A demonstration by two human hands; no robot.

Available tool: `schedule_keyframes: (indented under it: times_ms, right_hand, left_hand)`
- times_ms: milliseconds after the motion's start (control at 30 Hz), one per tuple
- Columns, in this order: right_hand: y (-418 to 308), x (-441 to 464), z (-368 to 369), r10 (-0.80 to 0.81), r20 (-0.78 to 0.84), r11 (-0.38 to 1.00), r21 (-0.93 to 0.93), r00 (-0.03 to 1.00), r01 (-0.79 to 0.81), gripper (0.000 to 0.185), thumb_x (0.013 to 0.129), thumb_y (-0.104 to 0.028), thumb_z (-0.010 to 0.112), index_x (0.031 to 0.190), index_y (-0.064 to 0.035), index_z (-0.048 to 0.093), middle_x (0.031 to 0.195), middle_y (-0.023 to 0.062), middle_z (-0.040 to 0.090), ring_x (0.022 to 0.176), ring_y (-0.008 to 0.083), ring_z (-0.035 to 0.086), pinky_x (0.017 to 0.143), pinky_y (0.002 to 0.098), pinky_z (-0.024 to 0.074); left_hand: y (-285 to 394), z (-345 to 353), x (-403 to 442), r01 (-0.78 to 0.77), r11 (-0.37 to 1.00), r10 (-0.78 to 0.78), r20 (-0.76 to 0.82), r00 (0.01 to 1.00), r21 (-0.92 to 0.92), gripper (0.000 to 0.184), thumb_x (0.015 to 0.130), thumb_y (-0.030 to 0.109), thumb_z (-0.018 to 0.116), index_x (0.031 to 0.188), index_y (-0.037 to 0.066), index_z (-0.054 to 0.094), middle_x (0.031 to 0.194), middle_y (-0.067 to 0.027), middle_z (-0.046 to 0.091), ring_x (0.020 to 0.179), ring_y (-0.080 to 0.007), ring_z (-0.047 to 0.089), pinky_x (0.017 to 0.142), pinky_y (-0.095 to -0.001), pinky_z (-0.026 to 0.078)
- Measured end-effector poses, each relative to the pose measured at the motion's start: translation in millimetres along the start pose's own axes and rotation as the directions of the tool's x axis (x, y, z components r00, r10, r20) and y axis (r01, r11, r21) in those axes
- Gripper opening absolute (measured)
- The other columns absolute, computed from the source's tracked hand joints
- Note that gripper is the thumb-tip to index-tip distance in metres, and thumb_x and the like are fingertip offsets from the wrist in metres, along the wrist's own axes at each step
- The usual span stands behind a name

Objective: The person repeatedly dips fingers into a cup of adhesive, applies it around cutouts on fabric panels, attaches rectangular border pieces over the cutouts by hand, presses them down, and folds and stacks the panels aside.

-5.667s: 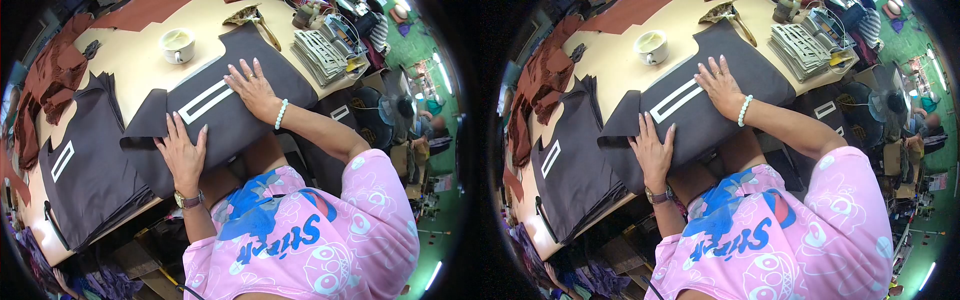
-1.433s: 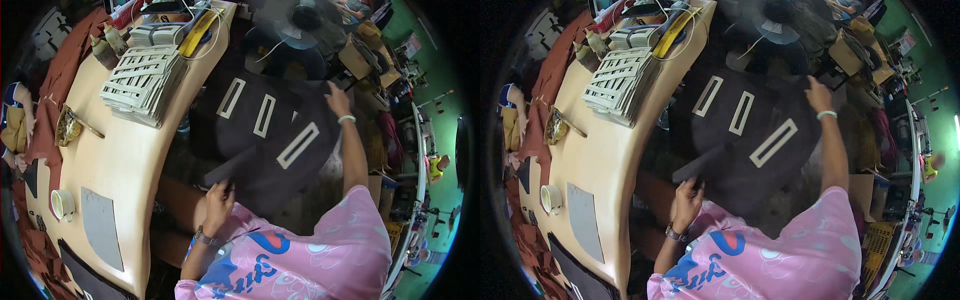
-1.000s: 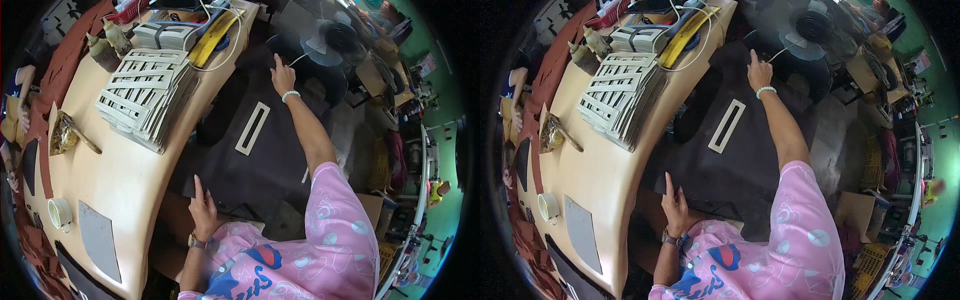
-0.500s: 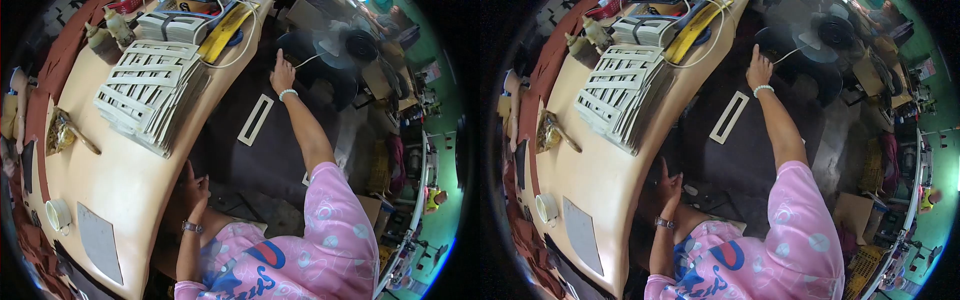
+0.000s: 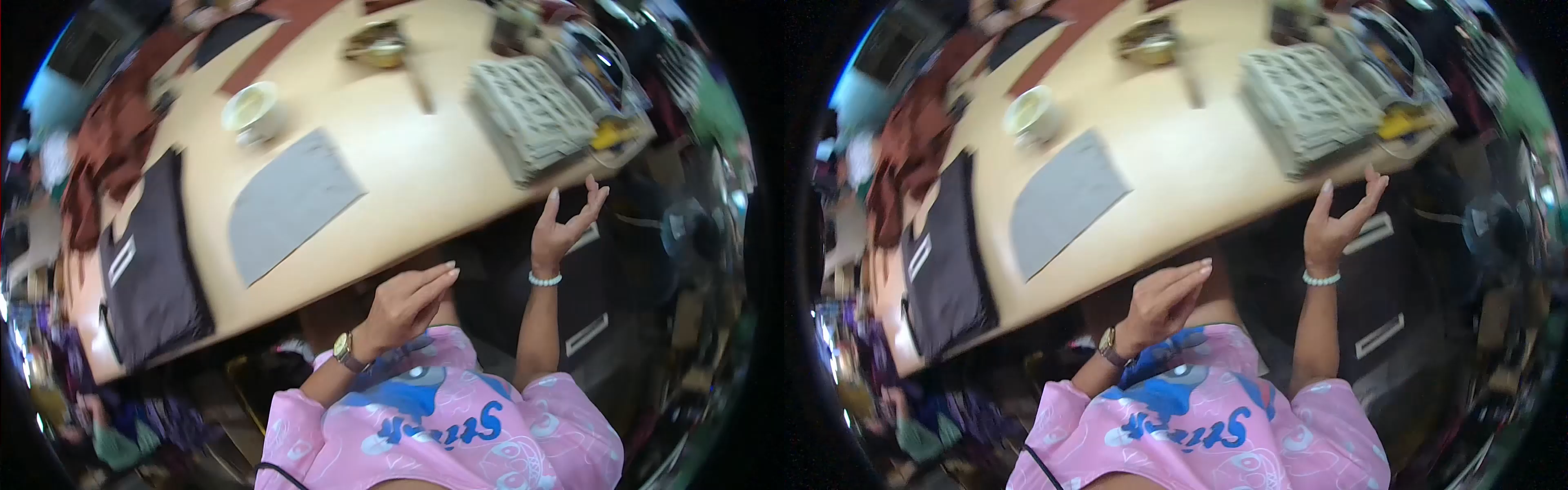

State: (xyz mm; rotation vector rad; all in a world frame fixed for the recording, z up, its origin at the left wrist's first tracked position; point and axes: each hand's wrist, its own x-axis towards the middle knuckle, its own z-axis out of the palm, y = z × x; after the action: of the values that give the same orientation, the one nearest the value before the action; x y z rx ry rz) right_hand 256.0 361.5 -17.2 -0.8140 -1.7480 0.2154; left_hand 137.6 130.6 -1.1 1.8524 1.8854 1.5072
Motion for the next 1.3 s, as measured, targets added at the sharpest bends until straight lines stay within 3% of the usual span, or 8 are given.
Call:
schedule_keyframes:
  times_ms: [200, 300, 567, 833, 900, 1033, 1167, 1300]
  right_hand:
    - [-164, -46, 75, -0.092, 0.360, 0.857, 0.504, 0.928, -0.111, 0.077, 0.078, -0.001, 0.061, 0.141, 0.0019, 0.017, 0.137, 0.0231, 0.034, 0.129, 0.0350, 0.032, 0.108, 0.0425, 0.0224]
    - [-199, -61, 89, -0.156, 0.417, 0.863, 0.498, 0.895, -0.082, 0.078, 0.077, 0.000, 0.062, 0.140, 0.0017, 0.017, 0.137, 0.0237, 0.034, 0.130, 0.0362, 0.030, 0.108, 0.0426, 0.0231]
    - [-195, -65, 94, -0.121, 0.504, 0.925, 0.370, 0.855, -0.088, 0.070, 0.077, 0.002, 0.060, 0.137, 0.0035, 0.025, 0.139, 0.0223, 0.032, 0.131, 0.0348, 0.030, 0.109, 0.0406, 0.0227]
    - [-245, -75, 101, -0.330, 0.549, 0.851, 0.525, 0.768, -0.009, 0.066, 0.077, -0.006, 0.064, 0.134, 0.0043, 0.031, 0.135, 0.0218, 0.038, 0.128, 0.0347, 0.034, 0.107, 0.0398, 0.0263]
    - [-274, -85, 115, -0.411, 0.646, 0.815, 0.577, 0.643, -0.060, 0.074, 0.078, -0.019, 0.067, 0.136, 0.0062, 0.028, 0.131, 0.0219, 0.043, 0.118, 0.0321, 0.045, 0.100, 0.0378, 0.0354]
    - [-350, -87, 141, -0.289, 0.918, 0.710, 0.395, 0.271, -0.582, 0.107, 0.074, -0.043, 0.071, 0.138, 0.0118, 0.005, 0.102, 0.0251, 0.060, 0.074, 0.0290, 0.061, 0.070, 0.0368, 0.0485]
    - [-351, -91, 195, -0.323, 0.810, 0.813, 0.502, 0.490, -0.294, 0.094, 0.075, -0.021, 0.067, 0.139, 0.0087, 0.005, 0.090, 0.0295, 0.061, 0.074, 0.0385, 0.062, 0.068, 0.0395, 0.0491]
    - [-314, -57, 212, -0.198, 0.829, 0.857, 0.405, 0.522, -0.318, 0.081, 0.074, -0.010, 0.060, 0.139, 0.0038, 0.014, 0.091, 0.0312, 0.060, 0.086, 0.0433, 0.060, 0.076, 0.0433, 0.0475]
  left_hand:
    - [-8, -148, -38, 0.240, 0.811, 0.057, -0.480, 0.876, 0.534, 0.025, 0.078, -0.006, 0.060, 0.103, -0.003, 0.062, 0.100, -0.0182, 0.065, 0.090, -0.0316, 0.065, 0.077, -0.0359, 0.052]
    - [-28, -229, -73, 0.422, 0.643, 0.089, -0.610, 0.788, 0.639, 0.034, 0.077, -0.005, 0.058, 0.111, 0.000, 0.060, 0.106, -0.0181, 0.062, 0.096, -0.0348, 0.060, 0.082, -0.0383, 0.049]
    - [-108, -305, -172, 0.677, 0.156, -0.541, -0.512, 0.667, 0.719, 0.055, 0.093, 0.040, 0.043, 0.138, 0.009, 0.036, 0.144, -0.0137, 0.031, 0.134, -0.0349, 0.024, 0.105, -0.0554, 0.022]
    - [-91, -295, -158, 0.769, 0.319, -0.540, -0.561, 0.628, 0.553, 0.039, 0.097, 0.031, 0.036, 0.130, 0.014, 0.048, 0.140, -0.0100, 0.040, 0.131, -0.0343, 0.031, 0.105, -0.0555, 0.022]
    - [-76, -283, -147, 0.772, 0.373, -0.518, -0.575, 0.633, 0.514, 0.039, 0.098, 0.030, 0.035, 0.129, 0.011, 0.050, 0.136, -0.0105, 0.044, 0.130, -0.0339, 0.033, 0.105, -0.0549, 0.021]
    - [-50, -242, -129, 0.723, 0.440, -0.451, -0.565, 0.691, 0.532, 0.037, 0.096, 0.026, 0.040, 0.124, 0.006, 0.053, 0.132, -0.0121, 0.048, 0.127, -0.0342, 0.037, 0.103, -0.0573, 0.024]
    - [-35, -209, -112, 0.711, 0.473, -0.435, -0.564, 0.702, 0.520, 0.036, 0.096, 0.021, 0.040, 0.124, 0.004, 0.052, 0.132, -0.0128, 0.048, 0.128, -0.0327, 0.036, 0.103, -0.0568, 0.024]
    - [-31, -171, -85, 0.601, 0.558, -0.402, -0.448, 0.799, 0.572, 0.037, 0.094, 0.022, 0.041, 0.124, 0.001, 0.051, 0.131, -0.0159, 0.047, 0.126, -0.0327, 0.038, 0.102, -0.0566, 0.024]
